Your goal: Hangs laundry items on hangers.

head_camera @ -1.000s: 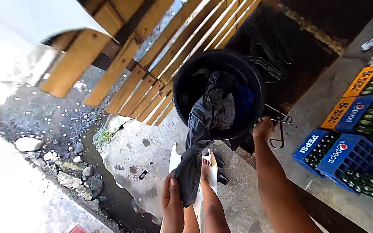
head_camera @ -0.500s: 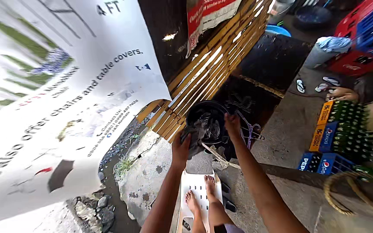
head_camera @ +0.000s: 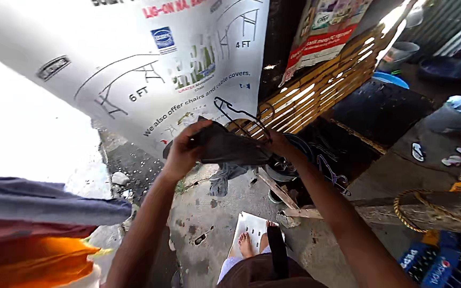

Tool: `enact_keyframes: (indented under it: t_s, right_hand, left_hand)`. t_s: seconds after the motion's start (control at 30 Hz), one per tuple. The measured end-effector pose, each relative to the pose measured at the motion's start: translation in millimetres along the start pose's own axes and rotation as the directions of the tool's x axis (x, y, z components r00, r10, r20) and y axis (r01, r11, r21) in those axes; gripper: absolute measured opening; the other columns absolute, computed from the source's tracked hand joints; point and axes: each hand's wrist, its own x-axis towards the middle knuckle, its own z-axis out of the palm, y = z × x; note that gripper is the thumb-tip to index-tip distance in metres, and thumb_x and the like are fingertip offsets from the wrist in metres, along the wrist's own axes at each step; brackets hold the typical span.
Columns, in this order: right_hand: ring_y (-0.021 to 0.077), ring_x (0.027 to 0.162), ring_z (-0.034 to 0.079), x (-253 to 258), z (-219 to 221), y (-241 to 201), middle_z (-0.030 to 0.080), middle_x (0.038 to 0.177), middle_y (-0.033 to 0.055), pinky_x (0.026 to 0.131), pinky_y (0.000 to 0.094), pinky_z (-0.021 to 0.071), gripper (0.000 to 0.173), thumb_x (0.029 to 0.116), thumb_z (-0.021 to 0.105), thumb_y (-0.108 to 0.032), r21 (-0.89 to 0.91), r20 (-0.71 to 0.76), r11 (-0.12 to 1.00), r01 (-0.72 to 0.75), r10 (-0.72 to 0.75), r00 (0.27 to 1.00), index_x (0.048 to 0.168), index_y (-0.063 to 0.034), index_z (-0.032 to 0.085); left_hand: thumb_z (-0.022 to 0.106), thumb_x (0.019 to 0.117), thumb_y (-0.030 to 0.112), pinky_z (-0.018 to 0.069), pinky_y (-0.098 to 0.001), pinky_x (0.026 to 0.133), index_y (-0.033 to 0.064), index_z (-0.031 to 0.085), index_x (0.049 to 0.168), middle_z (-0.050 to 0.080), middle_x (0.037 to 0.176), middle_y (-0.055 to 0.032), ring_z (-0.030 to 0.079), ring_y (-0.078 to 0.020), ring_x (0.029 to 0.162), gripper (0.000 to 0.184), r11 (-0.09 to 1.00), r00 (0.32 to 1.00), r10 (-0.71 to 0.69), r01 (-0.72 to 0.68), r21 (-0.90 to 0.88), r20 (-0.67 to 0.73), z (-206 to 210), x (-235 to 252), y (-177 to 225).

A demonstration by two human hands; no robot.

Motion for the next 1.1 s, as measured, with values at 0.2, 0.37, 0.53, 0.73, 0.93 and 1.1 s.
enact_keyframes:
  t_s: [0.2,0.37,0.53,0.73,0.93,1.1]
  right_hand:
    - [0.0153,0.074,0.055,-9.1,-58.1,-54.8,0.059,0.083,0.0122,0.071,0.0354,0.0480,0.023,0.0898,0.071,-0.001,-0.129,0.083,0.951,0.282,-0.274,0.958,0.103,0.0109,0.057]
    - [0.0000,0.072,0.046,-35.7,-89.2,-114.0,0.049,0.082,-0.0001,0.070,0.0192,0.0419,0.009,0.0979,0.058,-0.003,-0.028,-0.127,0.971,0.239,-0.241,0.962,0.099,0.0036,0.051]
    - [-0.0078,0.066,0.047,-60.7,-89.6,-176.6,0.046,0.076,-0.0120,0.066,0.0105,0.0429,0.019,0.0979,0.056,-0.003,0.160,-0.268,0.928,0.337,-0.288,0.920,0.090,-0.0159,0.045]
    - [-0.0025,0.055,0.055,-82.2,-60.1,-252.3,0.056,0.072,-0.0090,0.050,0.0147,0.0502,0.013,0.1020,0.051,-0.004,0.368,-0.168,0.884,0.289,-0.242,0.956,0.095,-0.0141,0.048]
    - [0.0110,0.071,0.070,-84.3,-12.1,-315.4,0.055,0.091,0.0048,0.070,0.0315,0.0661,0.009,0.1082,0.039,0.000,0.652,-0.141,0.698,0.294,-0.269,0.953,0.101,-0.0039,0.042]
    - [0.0144,0.074,0.073,-88.8,-14.8,-335.8,0.062,0.081,0.0107,0.073,0.0272,0.0649,0.015,0.1034,0.046,0.008,0.584,-0.306,0.635,0.506,-0.406,0.861,0.093,0.0074,0.057]
  left_hand:
    - [0.052,0.0938,-0.006,0.0482,-0.0601,0.099,-0.0022,0.077,0.102,0.067,0.120,-0.0250,0.064,-0.0396,0.115,0.026,0.765,0.964,0.152,0.026,0.643,-0.219,-97.9,-57.9,6.3]
    - [0.057,0.0862,-0.011,0.0398,-0.0778,0.091,-0.0022,0.056,0.142,0.057,0.132,-0.0364,0.054,-0.0599,0.117,0.056,0.640,0.894,-0.056,0.374,0.671,-0.445,-137.6,-100.2,-0.5]
    - [0.045,0.0894,-0.008,0.0521,-0.0579,0.075,0.0025,0.061,0.133,0.064,0.130,-0.0233,0.067,-0.0373,0.092,0.047,0.785,0.874,-0.154,0.392,0.481,-0.461,-140.7,-135.0,-21.5]
    - [0.061,0.0912,0.001,0.0446,-0.0612,0.101,0.0055,0.037,0.154,0.040,0.155,-0.0262,0.048,-0.0445,0.133,0.067,0.870,0.919,-0.316,0.380,0.315,-0.236,-114.9,-127.4,5.9]
    - [0.073,0.0890,0.021,0.0350,-0.0572,0.116,0.0124,0.033,0.160,0.027,0.166,-0.0161,0.031,-0.0343,0.150,0.082,0.905,0.998,-0.069,0.066,0.419,-0.008,-42.6,-123.2,60.8]
    - [0.071,0.0959,0.031,0.0502,-0.0197,0.092,0.0350,0.054,0.118,0.058,0.124,0.0181,0.058,0.0018,0.112,0.028,0.788,0.489,0.611,-0.448,0.422,-0.623,55.1,-180.0,2.4]
